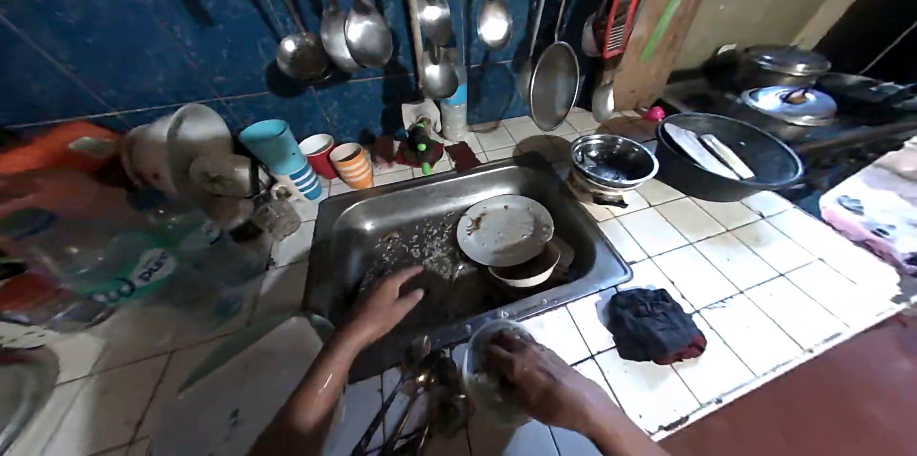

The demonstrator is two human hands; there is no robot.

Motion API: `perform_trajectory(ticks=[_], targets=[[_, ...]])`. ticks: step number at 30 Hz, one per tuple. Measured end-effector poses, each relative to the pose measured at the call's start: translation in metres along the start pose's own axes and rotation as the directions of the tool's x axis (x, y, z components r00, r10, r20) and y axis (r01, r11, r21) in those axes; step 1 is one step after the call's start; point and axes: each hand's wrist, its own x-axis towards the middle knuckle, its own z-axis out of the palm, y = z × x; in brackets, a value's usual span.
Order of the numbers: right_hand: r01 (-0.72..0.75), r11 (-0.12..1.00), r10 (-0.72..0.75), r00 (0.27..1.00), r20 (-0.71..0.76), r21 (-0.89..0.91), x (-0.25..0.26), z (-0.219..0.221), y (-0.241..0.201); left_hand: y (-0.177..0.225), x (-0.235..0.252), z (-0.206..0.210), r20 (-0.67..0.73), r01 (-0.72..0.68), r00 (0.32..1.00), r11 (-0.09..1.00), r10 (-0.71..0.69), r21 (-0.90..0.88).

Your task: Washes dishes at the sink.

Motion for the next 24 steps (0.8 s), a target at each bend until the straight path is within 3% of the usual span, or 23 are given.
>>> perform_trajectory(ticks=[2, 4, 6, 8, 11, 13, 17, 20, 22, 24], targets=[[0.052, 0.990, -0.035, 0.991, -0.132, 0.128, -0.001, -0.013, 0.010, 0.019, 0.040, -0.013, -0.112, -0.008, 0.994, 1.000, 0.009, 0.010], [0.041, 0.961, 0.061, 0.933, -0.354, 0.273, 0.001, -0.036, 0.033, 0.037, 0.066, -0.034, -0.261, -0.010, 0.965, 0.997, 0.030, 0.078], [-0.104, 0.961, 0.231, 0.812, -0.535, 0.257, 0.016, -0.060, 0.067, 0.048, 0.085, -0.054, -0.424, -0.037, 0.898, 0.983, 0.112, 0.182], [-0.353, 0.907, 0.421, 0.716, -0.557, 0.231, 0.037, -0.083, 0.102, 0.051, 0.107, -0.075, -0.523, -0.119, 0.796, 0.926, 0.305, 0.359], [-0.596, 0.765, 0.638, 0.652, -0.409, 0.244, 0.070, -0.106, 0.137, 0.045, 0.145, -0.109, -0.337, -0.267, 0.771, 0.755, 0.540, 0.599], [-0.657, 0.701, 0.713, 0.627, -0.314, 0.279, 0.093, -0.110, 0.156, 0.035, 0.166, -0.123, -0.172, -0.355, 0.785, 0.660, 0.595, 0.662], [-0.609, 0.606, 0.789, 0.540, -0.292, 0.512, 0.119, -0.107, 0.182, 0.033, 0.181, -0.141, -0.026, -0.467, 0.732, 0.529, 0.681, 0.708], [-0.447, 0.566, 0.809, 0.460, -0.365, 0.692, 0.128, -0.104, 0.191, 0.029, 0.192, -0.147, 0.047, -0.533, 0.679, 0.449, 0.732, 0.718], [-0.211, 0.589, 0.753, 0.495, -0.434, 0.780, 0.133, -0.106, 0.189, 0.028, 0.194, -0.148, 0.050, -0.553, 0.672, 0.455, 0.739, 0.698], [-0.096, 0.633, 0.679, 0.546, -0.491, 0.768, 0.135, -0.114, 0.174, 0.026, 0.197, -0.146, 0.036, -0.560, 0.644, 0.438, 0.764, 0.703]])
